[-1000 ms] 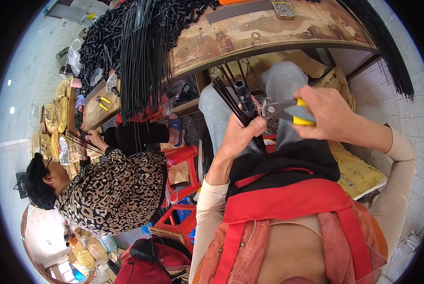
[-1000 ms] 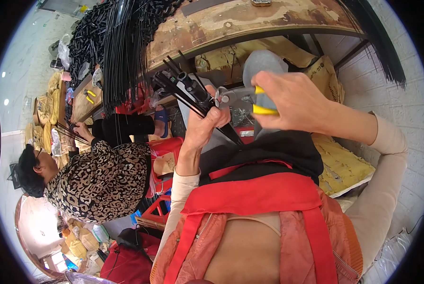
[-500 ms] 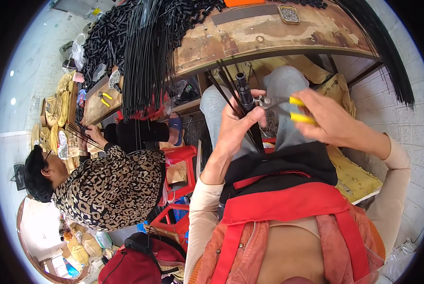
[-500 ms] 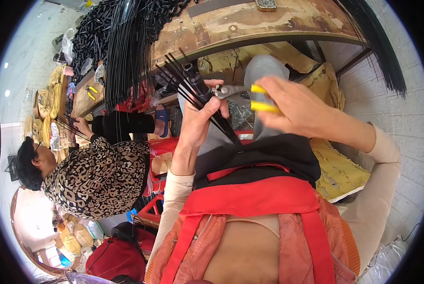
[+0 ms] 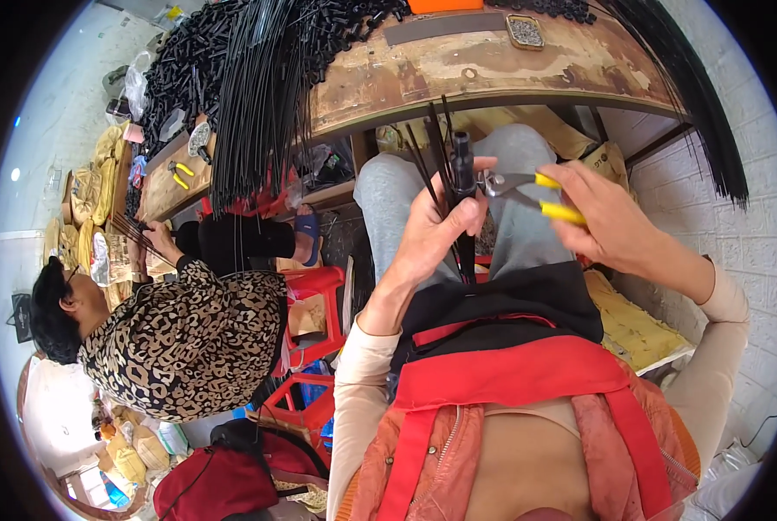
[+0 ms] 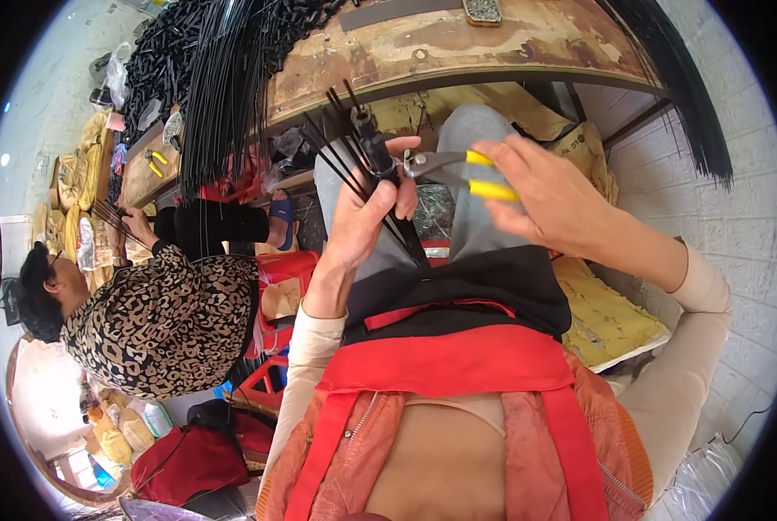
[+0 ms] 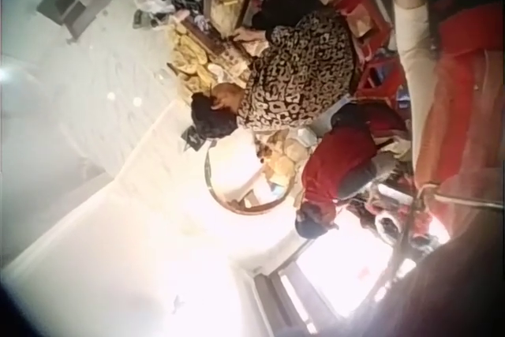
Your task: Assembling and trimming black plastic strips at a manufacturing workbench.
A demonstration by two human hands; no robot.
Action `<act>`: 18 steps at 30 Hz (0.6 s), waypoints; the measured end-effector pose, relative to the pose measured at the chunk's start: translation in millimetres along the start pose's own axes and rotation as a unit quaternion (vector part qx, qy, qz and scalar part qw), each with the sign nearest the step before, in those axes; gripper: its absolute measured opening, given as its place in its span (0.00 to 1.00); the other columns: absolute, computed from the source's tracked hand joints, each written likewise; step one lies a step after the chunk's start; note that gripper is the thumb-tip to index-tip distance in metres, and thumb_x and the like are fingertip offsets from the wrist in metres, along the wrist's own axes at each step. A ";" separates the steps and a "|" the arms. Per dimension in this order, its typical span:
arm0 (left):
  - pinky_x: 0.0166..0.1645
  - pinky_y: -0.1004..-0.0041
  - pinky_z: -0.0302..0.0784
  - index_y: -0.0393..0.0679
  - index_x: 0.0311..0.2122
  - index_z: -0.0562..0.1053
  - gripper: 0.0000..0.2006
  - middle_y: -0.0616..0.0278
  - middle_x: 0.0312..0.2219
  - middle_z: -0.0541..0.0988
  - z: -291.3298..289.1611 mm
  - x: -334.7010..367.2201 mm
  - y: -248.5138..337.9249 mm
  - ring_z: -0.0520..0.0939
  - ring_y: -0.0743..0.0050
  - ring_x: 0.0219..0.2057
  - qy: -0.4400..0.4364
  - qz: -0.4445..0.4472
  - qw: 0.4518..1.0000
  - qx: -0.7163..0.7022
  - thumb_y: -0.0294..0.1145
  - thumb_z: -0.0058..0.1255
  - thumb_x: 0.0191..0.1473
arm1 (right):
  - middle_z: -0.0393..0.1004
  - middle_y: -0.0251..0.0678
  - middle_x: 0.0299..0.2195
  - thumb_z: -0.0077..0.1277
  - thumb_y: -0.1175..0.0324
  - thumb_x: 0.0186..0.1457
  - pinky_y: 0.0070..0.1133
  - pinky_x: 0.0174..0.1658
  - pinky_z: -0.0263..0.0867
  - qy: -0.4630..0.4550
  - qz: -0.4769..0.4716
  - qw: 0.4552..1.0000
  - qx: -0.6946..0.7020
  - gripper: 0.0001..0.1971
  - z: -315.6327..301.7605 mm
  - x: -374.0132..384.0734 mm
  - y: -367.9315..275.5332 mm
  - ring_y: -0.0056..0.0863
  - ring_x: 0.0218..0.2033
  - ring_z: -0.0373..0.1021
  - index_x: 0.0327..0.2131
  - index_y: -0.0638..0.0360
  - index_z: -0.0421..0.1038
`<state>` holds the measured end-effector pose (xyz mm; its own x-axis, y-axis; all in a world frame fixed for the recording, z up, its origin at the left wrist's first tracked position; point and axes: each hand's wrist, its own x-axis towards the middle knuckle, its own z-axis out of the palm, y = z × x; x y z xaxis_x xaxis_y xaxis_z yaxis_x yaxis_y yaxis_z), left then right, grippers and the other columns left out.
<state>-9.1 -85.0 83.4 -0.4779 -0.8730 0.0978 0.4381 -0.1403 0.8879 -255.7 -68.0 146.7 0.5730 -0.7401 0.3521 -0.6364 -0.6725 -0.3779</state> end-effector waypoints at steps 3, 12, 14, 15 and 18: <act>0.27 0.82 0.60 0.39 0.58 0.61 0.34 0.72 0.22 0.66 -2.6 2.5 -1.4 0.64 0.87 0.20 -0.016 0.054 0.998 0.037 0.53 0.54 0.55 | 0.67 0.33 0.20 0.55 0.72 0.49 0.23 0.27 0.64 -0.061 -0.050 0.994 -0.078 0.24 -11.0 6.8 0.4 0.22 0.19 0.69 0.50 0.62 0.60; 0.20 0.82 0.53 0.32 0.45 0.70 0.41 0.73 0.14 0.61 2.6 5.3 2.2 0.60 0.88 0.14 0.098 0.012 0.995 -0.003 0.69 0.27 0.57 | 0.71 0.41 0.24 0.54 0.62 0.53 0.26 0.26 0.65 -0.236 0.185 0.894 0.333 0.24 12.6 12.4 0.2 0.32 0.23 0.71 0.49 0.62 0.60; 0.20 0.81 0.52 0.32 0.45 0.70 0.41 0.74 0.12 0.60 9.8 8.4 5.6 0.58 0.87 0.14 0.149 0.042 0.988 0.025 0.69 0.26 0.58 | 0.70 0.45 0.26 0.51 0.62 0.55 0.33 0.35 0.64 -0.067 0.052 0.996 0.033 0.19 12.9 18.8 1.8 0.48 0.35 0.68 0.45 0.63 0.63; 0.20 0.81 0.52 0.32 0.45 0.70 0.41 0.74 0.12 0.60 8.8 7.0 5.6 0.58 0.87 0.14 0.149 0.039 0.988 0.027 0.69 0.26 0.58 | 0.70 0.45 0.26 0.51 0.62 0.55 0.33 0.35 0.64 -0.065 0.053 0.996 0.036 0.19 11.5 22.2 0.8 0.48 0.35 0.68 0.45 0.63 0.63; 0.19 0.81 0.50 0.32 0.44 0.70 0.40 0.73 0.12 0.60 2.8 3.3 5.6 0.57 0.87 0.13 0.158 0.035 0.987 0.004 0.68 0.25 0.59 | 0.67 0.35 0.19 0.47 0.60 0.60 0.21 0.25 0.61 -0.355 0.290 0.840 0.290 0.13 1.4 50.4 -11.2 0.24 0.20 0.66 0.36 0.63 0.68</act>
<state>-10.4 -87.3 89.9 -0.1851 -0.9826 0.0154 0.4549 -0.0718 0.8877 -219.0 -97.7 167.4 0.5483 -0.6243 -0.5564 -0.6740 0.0638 -0.7359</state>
